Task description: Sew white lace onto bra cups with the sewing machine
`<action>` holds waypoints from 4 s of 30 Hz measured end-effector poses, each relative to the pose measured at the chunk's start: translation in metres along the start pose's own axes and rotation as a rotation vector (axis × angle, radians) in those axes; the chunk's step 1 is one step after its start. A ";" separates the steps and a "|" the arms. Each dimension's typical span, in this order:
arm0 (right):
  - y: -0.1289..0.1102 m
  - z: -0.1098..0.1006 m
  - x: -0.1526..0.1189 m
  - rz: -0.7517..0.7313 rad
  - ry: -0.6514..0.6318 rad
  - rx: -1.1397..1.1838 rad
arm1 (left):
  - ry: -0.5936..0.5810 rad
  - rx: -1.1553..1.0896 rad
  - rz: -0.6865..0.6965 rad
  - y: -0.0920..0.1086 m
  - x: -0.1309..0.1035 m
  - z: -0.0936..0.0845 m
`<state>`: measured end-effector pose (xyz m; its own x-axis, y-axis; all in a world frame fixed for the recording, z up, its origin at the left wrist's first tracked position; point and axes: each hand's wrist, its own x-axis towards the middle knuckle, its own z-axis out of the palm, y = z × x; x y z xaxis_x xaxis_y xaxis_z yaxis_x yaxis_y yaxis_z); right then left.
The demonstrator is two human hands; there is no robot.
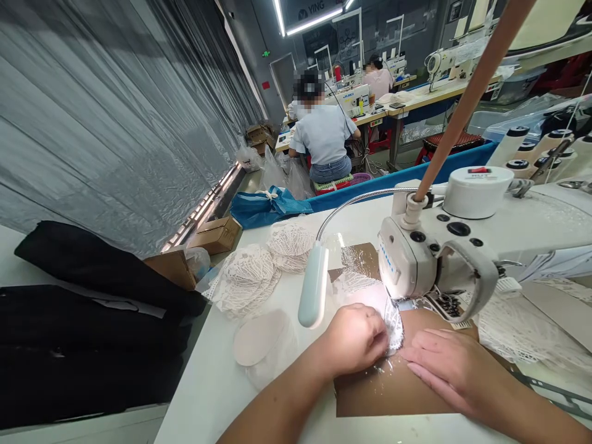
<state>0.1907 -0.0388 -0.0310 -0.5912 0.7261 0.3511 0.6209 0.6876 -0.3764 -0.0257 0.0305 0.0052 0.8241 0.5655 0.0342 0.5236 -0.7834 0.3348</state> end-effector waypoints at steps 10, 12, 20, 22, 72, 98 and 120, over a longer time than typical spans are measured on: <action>0.004 -0.004 0.002 0.093 0.036 -0.124 | 0.026 -0.088 -0.027 0.001 -0.001 -0.001; 0.003 -0.004 0.002 0.114 0.047 -0.124 | 0.028 -0.089 -0.019 0.002 0.000 0.000; 0.003 -0.004 0.003 0.131 0.065 -0.123 | 0.052 -0.045 -0.039 0.002 0.000 0.008; 0.003 -0.005 0.003 0.130 0.072 -0.120 | 0.062 -0.040 -0.032 0.002 -0.001 0.008; 0.012 0.010 0.009 0.157 0.172 -0.645 | 0.141 0.143 -0.035 0.005 0.004 0.004; 0.011 0.008 0.012 0.099 0.134 -0.513 | 0.141 0.119 0.037 0.007 0.000 0.007; 0.016 0.008 0.008 0.137 0.168 -0.351 | 0.234 0.138 -0.129 0.001 0.010 0.012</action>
<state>0.1922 -0.0224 -0.0409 -0.4169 0.7816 0.4640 0.8431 0.5233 -0.1240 -0.0143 0.0316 -0.0054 0.6851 0.6940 0.2215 0.6584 -0.7200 0.2196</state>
